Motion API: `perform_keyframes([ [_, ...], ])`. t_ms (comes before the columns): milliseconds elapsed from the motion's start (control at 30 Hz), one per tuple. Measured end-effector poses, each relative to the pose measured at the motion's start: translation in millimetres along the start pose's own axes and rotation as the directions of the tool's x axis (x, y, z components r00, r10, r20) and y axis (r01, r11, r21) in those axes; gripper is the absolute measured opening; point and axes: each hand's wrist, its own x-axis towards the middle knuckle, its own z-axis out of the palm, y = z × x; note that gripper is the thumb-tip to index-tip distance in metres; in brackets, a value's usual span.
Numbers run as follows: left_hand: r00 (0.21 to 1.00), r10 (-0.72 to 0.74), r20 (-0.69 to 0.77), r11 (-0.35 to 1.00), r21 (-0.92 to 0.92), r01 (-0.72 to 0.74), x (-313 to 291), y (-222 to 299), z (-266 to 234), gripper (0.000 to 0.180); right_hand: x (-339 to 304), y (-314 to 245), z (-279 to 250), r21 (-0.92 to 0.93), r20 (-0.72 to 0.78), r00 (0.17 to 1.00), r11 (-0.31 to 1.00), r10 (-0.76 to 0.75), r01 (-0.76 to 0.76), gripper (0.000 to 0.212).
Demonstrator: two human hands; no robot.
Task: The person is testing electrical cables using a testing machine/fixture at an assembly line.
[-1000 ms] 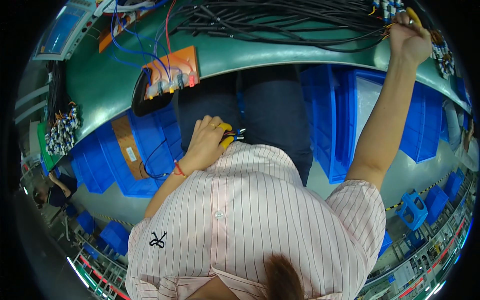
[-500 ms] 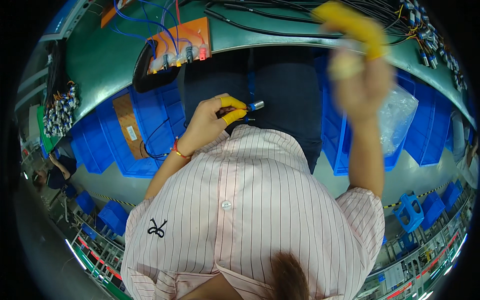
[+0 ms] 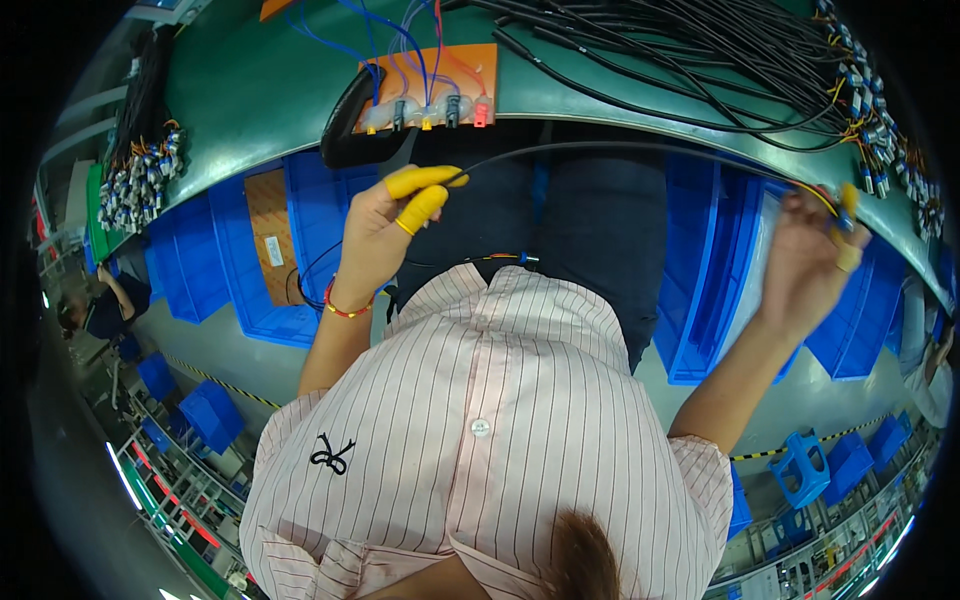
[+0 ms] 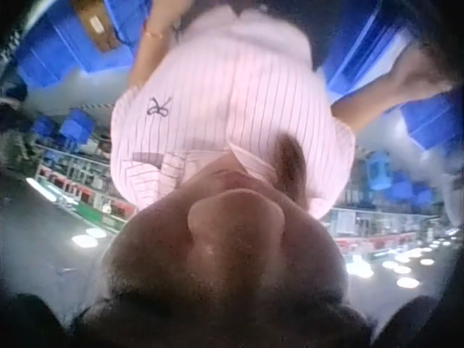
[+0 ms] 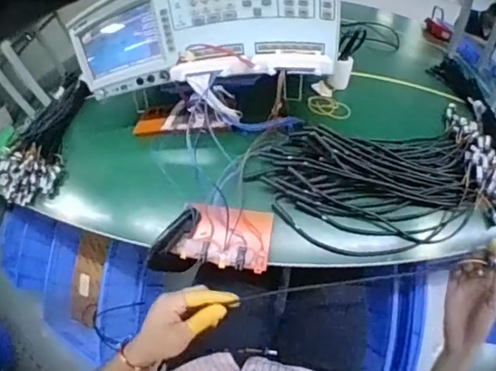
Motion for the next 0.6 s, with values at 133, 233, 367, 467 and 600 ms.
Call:
perform_keyframes([
  [133,0.977,-0.109,-0.181,0.942,-0.332,0.044,-3.3,-0.1,-2.8,0.024,14.0,-32.7,-18.5,0.221,-0.089,0.996,0.975,0.028,-0.007,0.03],
  [233,0.99,-0.082,-0.114,0.596,-0.802,-0.043,-1.2,-11.5,2.1,0.028,15.5,-43.3,-48.4,0.281,0.072,0.99,0.95,0.124,-0.14,0.027],
  [367,0.995,-0.09,-0.04,0.44,-0.898,0.003,2.4,-5.8,12.7,0.034,6.6,-30.0,-61.4,0.22,0.031,0.991,0.966,0.133,-0.136,0.019],
  [467,0.997,-0.08,-0.009,0.525,-0.85,0.035,3.3,0.6,17.7,0.034,5.9,-20.6,-69.5,0.158,-0.023,0.993,0.981,0.117,-0.112,0.016],
  [600,0.996,-0.084,0.029,0.555,-0.829,0.071,3.7,-2.4,18.8,0.034,6.0,-8.1,-60.2,0.101,-0.048,0.987,0.983,0.156,-0.151,0.016],
])
